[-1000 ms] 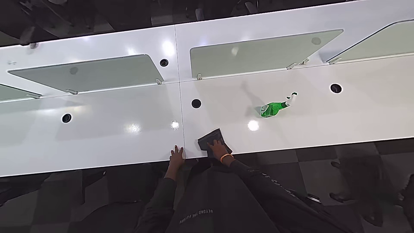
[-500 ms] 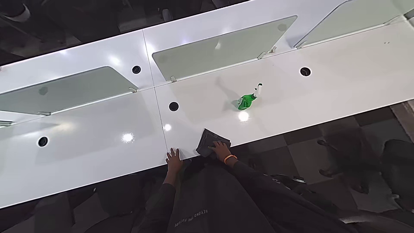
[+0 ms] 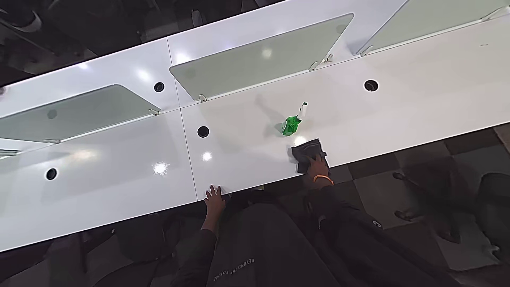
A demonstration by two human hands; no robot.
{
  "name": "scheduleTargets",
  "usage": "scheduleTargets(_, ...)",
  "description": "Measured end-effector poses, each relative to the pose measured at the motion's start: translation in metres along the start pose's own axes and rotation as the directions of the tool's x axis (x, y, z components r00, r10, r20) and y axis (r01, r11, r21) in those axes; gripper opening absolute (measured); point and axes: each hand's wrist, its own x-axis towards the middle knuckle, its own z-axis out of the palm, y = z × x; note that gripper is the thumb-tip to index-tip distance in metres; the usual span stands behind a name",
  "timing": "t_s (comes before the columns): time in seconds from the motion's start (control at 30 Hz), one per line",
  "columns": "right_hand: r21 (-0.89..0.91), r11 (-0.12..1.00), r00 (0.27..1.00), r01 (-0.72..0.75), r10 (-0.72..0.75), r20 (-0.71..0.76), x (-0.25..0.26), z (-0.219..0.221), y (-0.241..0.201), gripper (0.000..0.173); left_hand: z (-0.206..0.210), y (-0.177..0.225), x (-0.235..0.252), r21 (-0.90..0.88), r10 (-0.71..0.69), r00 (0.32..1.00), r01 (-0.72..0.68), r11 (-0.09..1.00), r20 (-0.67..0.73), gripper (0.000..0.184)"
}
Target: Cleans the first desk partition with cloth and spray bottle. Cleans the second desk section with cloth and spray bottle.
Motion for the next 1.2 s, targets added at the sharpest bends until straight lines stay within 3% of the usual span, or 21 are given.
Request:
scheduleTargets(0.1, 0.066, 0.991, 0.993, -0.114, 0.114, -0.002, 0.026, -0.016, 0.001, 0.062, 0.0, 0.012, -0.009, -0.006, 0.02, 1.0, -0.02, 1.0, 0.001, 0.084)
scheduleTargets(0.3, 0.052, 0.99, 0.992, -0.128, 0.127, 0.027, 0.035, -0.021, -0.039, 0.077, -0.004, 0.022, -0.021, 0.012, 0.027, 1.0, -0.027, 1.0, -0.009, 0.083)
scheduleTargets(0.53, 0.035, 0.976, 0.971, 0.216, -0.218, 0.097, -0.019, 0.027, -0.122, 0.062, -0.009, 0.01, -0.025, 0.006, -0.011, 1.0, 0.011, 1.0, -0.002, 0.081)
scheduleTargets(0.8, -0.075, 0.769, 0.741, 0.635, -0.58, 0.339, -0.066, 0.055, -0.188, 0.06, -0.024, -0.001, -0.03, -0.011, -0.028, 0.999, 0.028, 1.0, -0.022, 0.08)
scheduleTargets(0.93, -0.108, 0.681, 0.656, 0.725, -0.634, 0.409, -0.075, 0.06, -0.211, 0.06, -0.029, -0.01, -0.037, -0.052, -0.038, 0.999, 0.037, 0.998, -0.024, 0.078)
scheduleTargets(1.2, -0.148, 0.615, 0.607, 0.775, -0.656, 0.449, -0.082, 0.07, -0.263, 0.061, -0.011, -0.051, -0.044, -0.149, -0.077, 0.997, 0.077, 0.986, 0.01, 0.076)
